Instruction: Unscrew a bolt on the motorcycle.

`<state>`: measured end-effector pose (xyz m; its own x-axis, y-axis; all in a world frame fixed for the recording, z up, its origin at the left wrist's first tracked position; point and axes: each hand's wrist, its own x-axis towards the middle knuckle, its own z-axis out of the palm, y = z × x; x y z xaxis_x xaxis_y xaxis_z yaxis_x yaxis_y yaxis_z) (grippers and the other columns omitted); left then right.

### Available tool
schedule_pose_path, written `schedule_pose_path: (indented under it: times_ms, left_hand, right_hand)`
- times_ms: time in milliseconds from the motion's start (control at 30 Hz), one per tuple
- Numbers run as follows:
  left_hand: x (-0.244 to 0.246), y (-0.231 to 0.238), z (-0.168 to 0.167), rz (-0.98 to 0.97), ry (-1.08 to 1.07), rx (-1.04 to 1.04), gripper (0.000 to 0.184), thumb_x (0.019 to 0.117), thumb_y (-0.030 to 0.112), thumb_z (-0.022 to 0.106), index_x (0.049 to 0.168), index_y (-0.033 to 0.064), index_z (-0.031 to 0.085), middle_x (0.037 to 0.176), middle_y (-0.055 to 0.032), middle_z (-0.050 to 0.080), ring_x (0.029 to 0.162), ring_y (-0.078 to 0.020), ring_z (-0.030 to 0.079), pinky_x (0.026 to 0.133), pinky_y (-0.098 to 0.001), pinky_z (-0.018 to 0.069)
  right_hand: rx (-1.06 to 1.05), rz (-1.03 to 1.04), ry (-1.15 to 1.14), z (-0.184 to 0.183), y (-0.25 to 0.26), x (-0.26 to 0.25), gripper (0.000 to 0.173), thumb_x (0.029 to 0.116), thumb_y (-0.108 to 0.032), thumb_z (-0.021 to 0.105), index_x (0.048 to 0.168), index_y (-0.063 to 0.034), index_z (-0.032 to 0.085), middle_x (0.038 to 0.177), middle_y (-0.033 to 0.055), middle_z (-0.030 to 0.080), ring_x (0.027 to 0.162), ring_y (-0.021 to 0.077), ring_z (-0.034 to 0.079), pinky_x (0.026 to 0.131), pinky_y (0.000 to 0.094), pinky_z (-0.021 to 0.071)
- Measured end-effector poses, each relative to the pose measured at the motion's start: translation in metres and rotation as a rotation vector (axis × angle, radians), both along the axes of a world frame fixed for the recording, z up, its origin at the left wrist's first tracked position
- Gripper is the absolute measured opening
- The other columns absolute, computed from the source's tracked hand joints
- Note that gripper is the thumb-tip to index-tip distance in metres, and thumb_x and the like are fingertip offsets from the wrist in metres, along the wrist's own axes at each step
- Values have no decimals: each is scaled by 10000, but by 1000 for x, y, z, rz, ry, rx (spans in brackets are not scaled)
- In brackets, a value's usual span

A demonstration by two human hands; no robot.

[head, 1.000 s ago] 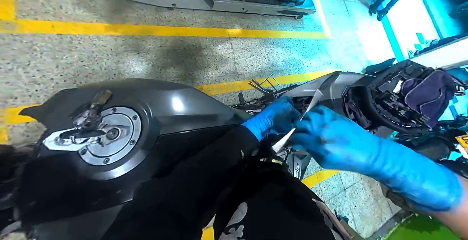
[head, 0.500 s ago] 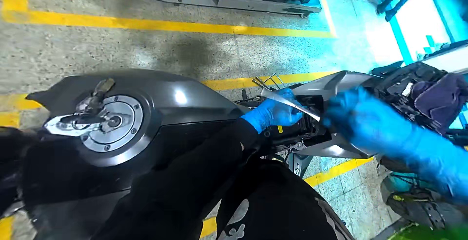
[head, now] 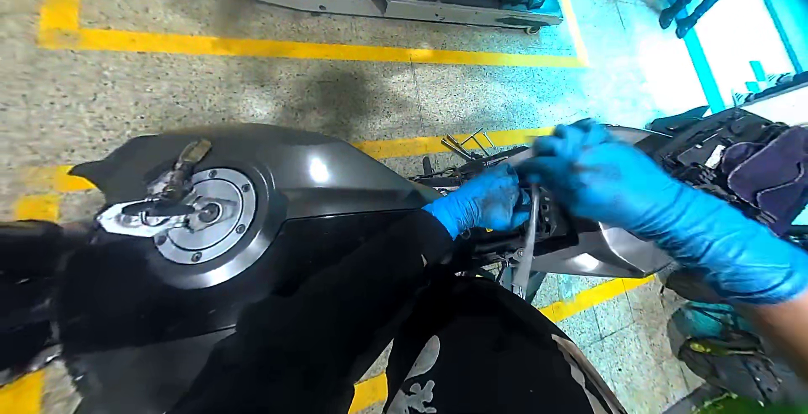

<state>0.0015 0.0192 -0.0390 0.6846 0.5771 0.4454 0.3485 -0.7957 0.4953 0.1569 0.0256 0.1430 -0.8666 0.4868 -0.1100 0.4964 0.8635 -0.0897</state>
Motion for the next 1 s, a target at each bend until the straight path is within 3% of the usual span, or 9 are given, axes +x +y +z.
schedule_pose_path:
  times_ms: [133,233,367,433,533,700,800,867,1000]
  left_hand:
    - [7,2,-14,-27,-144,-93,250,845,348,716,776,108,736,766,-67,713,819,-243,697,858,-486,538]
    - [7,-2,-6,-74,-135,-184,241,851,288,758,911,55,766,921,-96,743,941,-235,710,921,-445,555]
    - [0,5,-4,-17,-186,-76,241,878,273,682,746,79,738,746,-86,715,794,-254,704,815,-466,545]
    - [-9,-4,15,-46,-121,-217,226,878,255,713,820,40,755,821,-138,723,908,-320,699,905,-511,516]
    - [0,2,-6,-33,-269,-27,228,849,291,707,794,73,740,759,-94,709,803,-267,703,821,-464,560]
    - [-12,1,22,-40,-65,-182,292,931,259,637,800,25,753,808,-142,731,909,-314,704,981,-468,482]
    - [-3,5,-7,-56,-229,-130,284,842,311,763,885,31,770,887,-145,740,948,-318,697,949,-493,521]
    - [-2,2,2,-49,-195,-131,261,871,294,707,870,42,773,897,-132,747,953,-298,708,944,-480,534]
    - [-11,-3,26,-64,-82,-162,250,917,217,657,812,16,761,790,-150,731,839,-314,711,926,-488,498]
  right_hand:
    - [-21,63,-38,2,-33,10,197,915,-243,584,855,-142,742,906,74,696,892,300,677,772,520,533]
    - [-10,50,50,-1,-20,-13,231,923,-155,573,1039,-123,771,1041,95,726,972,323,677,858,534,516]
    - [-1,-60,-93,2,-15,26,246,965,-251,533,899,-127,735,914,97,683,913,327,664,829,564,506]
    - [-24,34,-10,2,-39,9,198,913,-255,585,855,-153,745,902,64,698,898,291,681,788,522,534]
    - [-3,23,48,4,-22,-10,224,958,-170,556,1023,-143,768,992,76,710,944,306,665,844,522,511]
    - [-18,-30,-106,12,-27,18,226,928,-244,561,885,-134,753,901,82,694,901,316,682,818,554,528]
    - [-41,33,13,6,-31,-8,276,969,-248,537,1064,-172,785,1039,56,733,983,278,683,858,497,525]
    - [5,-27,-5,5,-13,-5,295,980,-196,525,1140,-135,764,1034,113,719,962,344,668,849,551,491]
    - [-7,-73,-151,11,-24,15,269,953,-262,531,889,-109,743,864,116,683,877,353,679,823,586,511]
